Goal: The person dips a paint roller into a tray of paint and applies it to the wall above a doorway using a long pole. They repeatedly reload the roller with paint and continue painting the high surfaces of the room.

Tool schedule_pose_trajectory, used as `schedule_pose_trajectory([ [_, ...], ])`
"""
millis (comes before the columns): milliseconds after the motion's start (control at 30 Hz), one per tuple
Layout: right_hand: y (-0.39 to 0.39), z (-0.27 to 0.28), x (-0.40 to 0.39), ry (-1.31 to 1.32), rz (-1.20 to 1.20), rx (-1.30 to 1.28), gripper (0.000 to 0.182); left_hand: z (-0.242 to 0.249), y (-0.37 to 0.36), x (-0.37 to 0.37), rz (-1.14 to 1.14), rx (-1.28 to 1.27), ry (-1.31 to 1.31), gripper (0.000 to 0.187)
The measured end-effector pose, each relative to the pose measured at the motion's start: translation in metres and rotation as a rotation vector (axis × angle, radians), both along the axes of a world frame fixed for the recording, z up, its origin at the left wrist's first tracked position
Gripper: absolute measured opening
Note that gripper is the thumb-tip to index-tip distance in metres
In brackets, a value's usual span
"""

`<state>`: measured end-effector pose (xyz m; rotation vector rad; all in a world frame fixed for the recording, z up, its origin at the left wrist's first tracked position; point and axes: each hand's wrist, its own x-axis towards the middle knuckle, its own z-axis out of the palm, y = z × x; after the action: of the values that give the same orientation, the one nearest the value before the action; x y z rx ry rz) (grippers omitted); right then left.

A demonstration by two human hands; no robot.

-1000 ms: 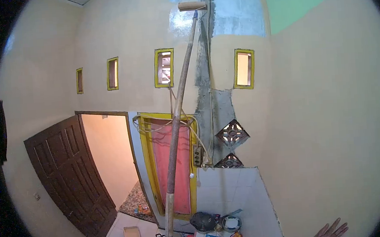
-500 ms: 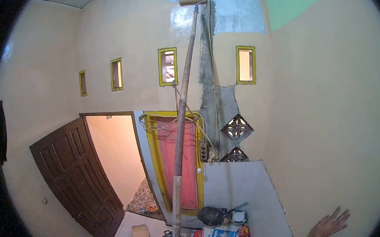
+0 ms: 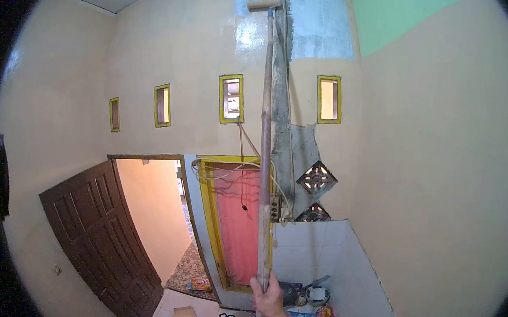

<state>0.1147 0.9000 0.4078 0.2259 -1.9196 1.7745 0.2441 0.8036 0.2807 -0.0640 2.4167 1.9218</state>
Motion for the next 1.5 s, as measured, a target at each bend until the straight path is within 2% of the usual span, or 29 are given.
schedule_pose_trajectory([
  [33,0.003,0.002,-0.017,0.117,-0.086,0.116,0.026,0.001,0.007,-0.01,-0.002,0.0,0.0,0.036],
  [100,0.01,0.029,-0.046,0.187,-0.14,0.157,0.028,-0.01,0.028,-0.058,0.145,-0.017,0.31,0.041],
  [133,0.011,0.046,-0.072,0.25,-0.147,0.148,0.029,0.003,0.029,-0.064,0.215,-0.028,0.464,0.045],
  [167,0.014,0.065,-0.094,0.317,-0.154,0.142,0.029,0.02,0.03,-0.073,0.166,0.044,0.449,0.046],
  [200,0.013,0.096,-0.101,0.364,-0.191,0.184,0.029,0.063,0.03,-0.084,0.116,0.116,0.437,0.048],
  [233,0.012,0.127,-0.109,0.416,-0.226,0.229,0.028,0.088,0.032,-0.098,0.165,0.084,0.482,0.043],
  [300,0.016,0.165,-0.143,0.397,-0.168,0.152,0.028,0.131,0.038,-0.127,0.208,0.049,0.538,0.043],
  [367,0.022,0.2,-0.177,0.587,-0.209,0.177,0.029,0.17,0.04,-0.145,0.206,0.039,0.575,0.045],
  [467,0.021,0.247,-0.195,0.518,-0.251,0.213,0.029,0.219,0.039,-0.161,0.212,0.035,0.609,0.046],
  [667,0.014,0.32,-0.155,0.271,-0.076,0.055,0.034,0.266,0.04,-0.175,0.188,-0.025,0.663,0.05],
  [767,0.023,0.327,-0.168,0.179,-0.081,0.048,0.034,0.262,0.046,-0.181,0.167,-0.019,0.706,0.05],
  [833,0.04,0.32,-0.212,0.279,-0.304,0.227,0.038,0.259,0.05,-0.177,0.146,-0.003,0.732,0.049],
  [900,0.039,0.343,-0.164,0.247,-0.287,0.207,0.045,0.264,0.05,-0.162,-0.189,0.232,0.415,0.043],
  [933,0.038,0.352,-0.148,0.213,-0.264,0.183,0.053,0.26,0.051,-0.161,-0.188,0.228,0.416,0.043],
  [1000,0.046,0.371,-0.155,0.197,-0.29,0.266,0.056,0.249,0.053,-0.16,-0.456,0.583,0.303,0.028],
  [1033,0.048,0.383,-0.159,0.182,-0.316,0.353,0.061,0.245,0.052,-0.161,-0.547,0.647,0.255,0.027],
  [1133,0.047,0.419,-0.168,0.167,-0.261,0.349,0.063,0.26,0.049,-0.156,-0.608,0.688,0.236,0.027],
  [1233,0.043,0.447,-0.185,0.166,-0.321,0.394,0.064,0.285,0.048,-0.157,-0.55,0.671,0.285,0.031],
  [1333,0.048,0.438,-0.192,0.241,-0.46,0.471,0.062,0.275,0.06,-0.16,-0.468,0.671,0.247,0.032],
  [1433,0.062,0.397,-0.186,0.221,-0.544,0.584,0.063,0.239,0.074,-0.138,-0.451,0.68,0.144,0.033],
  [1500,0.069,0.389,-0.18,0.209,-0.555,0.598,0.063,0.228,0.081,-0.131,-0.464,0.683,0.16,0.033],
])
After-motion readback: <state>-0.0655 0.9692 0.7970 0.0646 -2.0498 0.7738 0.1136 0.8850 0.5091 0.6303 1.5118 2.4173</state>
